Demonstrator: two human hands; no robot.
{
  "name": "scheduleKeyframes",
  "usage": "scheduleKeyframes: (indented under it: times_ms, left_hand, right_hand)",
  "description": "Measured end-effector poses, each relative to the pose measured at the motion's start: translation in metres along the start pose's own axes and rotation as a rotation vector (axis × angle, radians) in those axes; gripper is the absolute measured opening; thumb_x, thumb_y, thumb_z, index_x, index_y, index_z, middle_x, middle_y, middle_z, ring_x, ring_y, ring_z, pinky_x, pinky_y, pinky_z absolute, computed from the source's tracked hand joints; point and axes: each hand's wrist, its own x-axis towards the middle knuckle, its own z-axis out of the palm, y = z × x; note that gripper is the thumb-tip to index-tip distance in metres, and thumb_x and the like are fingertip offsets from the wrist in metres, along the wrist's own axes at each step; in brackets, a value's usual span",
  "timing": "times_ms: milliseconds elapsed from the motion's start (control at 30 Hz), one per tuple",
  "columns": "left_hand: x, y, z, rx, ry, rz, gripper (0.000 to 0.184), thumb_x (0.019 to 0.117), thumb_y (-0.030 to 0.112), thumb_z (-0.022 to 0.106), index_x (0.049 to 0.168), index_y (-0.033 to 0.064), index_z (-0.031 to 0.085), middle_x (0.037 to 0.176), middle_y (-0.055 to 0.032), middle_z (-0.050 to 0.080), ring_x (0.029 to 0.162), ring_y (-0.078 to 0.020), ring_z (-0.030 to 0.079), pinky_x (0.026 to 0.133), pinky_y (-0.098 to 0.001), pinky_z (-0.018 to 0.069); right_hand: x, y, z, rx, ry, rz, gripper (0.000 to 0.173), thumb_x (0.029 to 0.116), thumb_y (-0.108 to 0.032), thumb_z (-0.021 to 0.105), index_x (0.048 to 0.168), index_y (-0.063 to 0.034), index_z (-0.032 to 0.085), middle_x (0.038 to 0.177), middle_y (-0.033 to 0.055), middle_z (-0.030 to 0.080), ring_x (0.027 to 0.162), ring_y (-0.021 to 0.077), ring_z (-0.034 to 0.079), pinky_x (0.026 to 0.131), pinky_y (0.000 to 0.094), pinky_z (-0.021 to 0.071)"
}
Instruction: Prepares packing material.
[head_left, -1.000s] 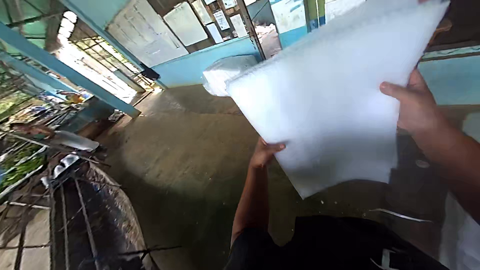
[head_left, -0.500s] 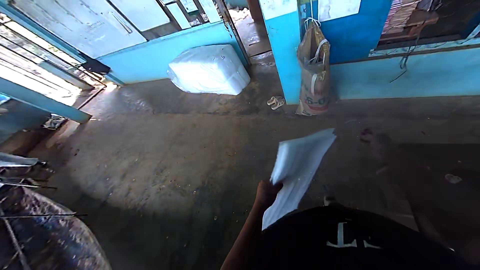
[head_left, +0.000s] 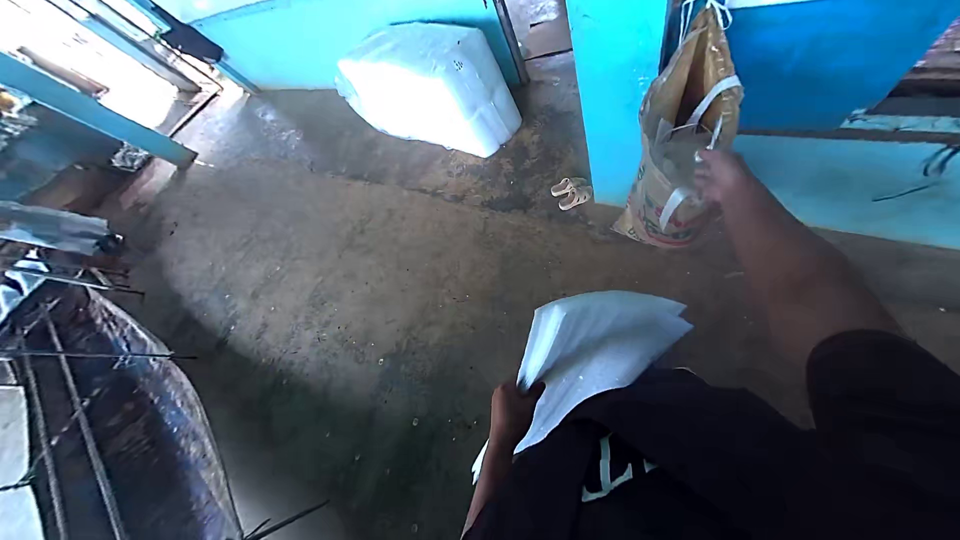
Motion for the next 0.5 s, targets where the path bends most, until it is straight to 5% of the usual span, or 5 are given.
scheduleKeyframes:
  times_ms: [133,233,333,400,500]
  left_hand:
    - [0.043,0.043,-0.012,-0.049,0.029,-0.065,0.035,0.0927,0.018,0.074,0.118,-0.0058,0.068,0.105,-0.0228,0.072,0.102,-0.033,0.07,0.096,-0.0523,0.0525]
    - [0.068,0.05,-0.034,-0.285,0.165,-0.16,0.04,0.0891,0.012,0.076,0.121,-0.0085,0.064,0.109,-0.0195,0.072,0.103,-0.0229,0.07,0.097,-0.0422,0.0551]
    - [0.09,0.033,-0.064,-0.485,0.251,-0.18,0.041,0.0858,0.005,0.077,0.12,-0.0098,0.061,0.105,-0.0147,0.072,0.096,-0.0131,0.071,0.091,-0.0339,0.0587]
    - [0.098,0.016,-0.085,-0.551,0.288,-0.195,0.04,0.0856,0.004,0.078,0.119,-0.0097,0.06,0.102,-0.013,0.072,0.093,-0.0111,0.071,0.089,-0.0324,0.059]
    - [0.108,-0.018,-0.117,-0.646,0.359,-0.2,0.035,0.0847,0.001,0.078,0.115,-0.0072,0.062,0.097,-0.0092,0.073,0.089,-0.0088,0.072,0.086,-0.0309,0.0607]
  right_hand:
    - [0.066,-0.02,0.039,-0.203,0.031,0.01,0.07,0.1006,-0.031,0.062,0.158,-0.0069,0.03,0.161,0.0179,0.034,0.147,0.0338,0.035,0.115,0.0571,0.036]
    - [0.054,-0.011,0.088,-0.386,-0.445,-0.144,0.07,0.1081,-0.039,0.048,0.166,-0.0191,0.012,0.168,0.0107,0.027,0.15,0.0265,0.036,0.117,0.0463,0.0388]
    - [0.011,0.01,0.163,-0.586,-1.086,-0.504,0.097,0.0918,-0.059,0.058,0.162,-0.0029,0.019,0.165,0.0159,0.031,0.15,0.0244,0.036,0.119,0.0392,0.0376]
    - [-0.024,0.02,0.22,-0.678,-1.316,-0.759,0.119,0.075,-0.08,0.065,0.155,0.0028,0.035,0.166,0.0216,0.028,0.153,0.0339,0.029,0.123,0.0507,0.028]
    - [-0.063,0.043,0.307,-0.688,-1.478,-1.07,0.082,0.0749,-0.06,0.08,0.132,-0.0045,0.06,0.162,0.0224,0.034,0.152,0.0408,0.029,0.122,0.0681,0.0143]
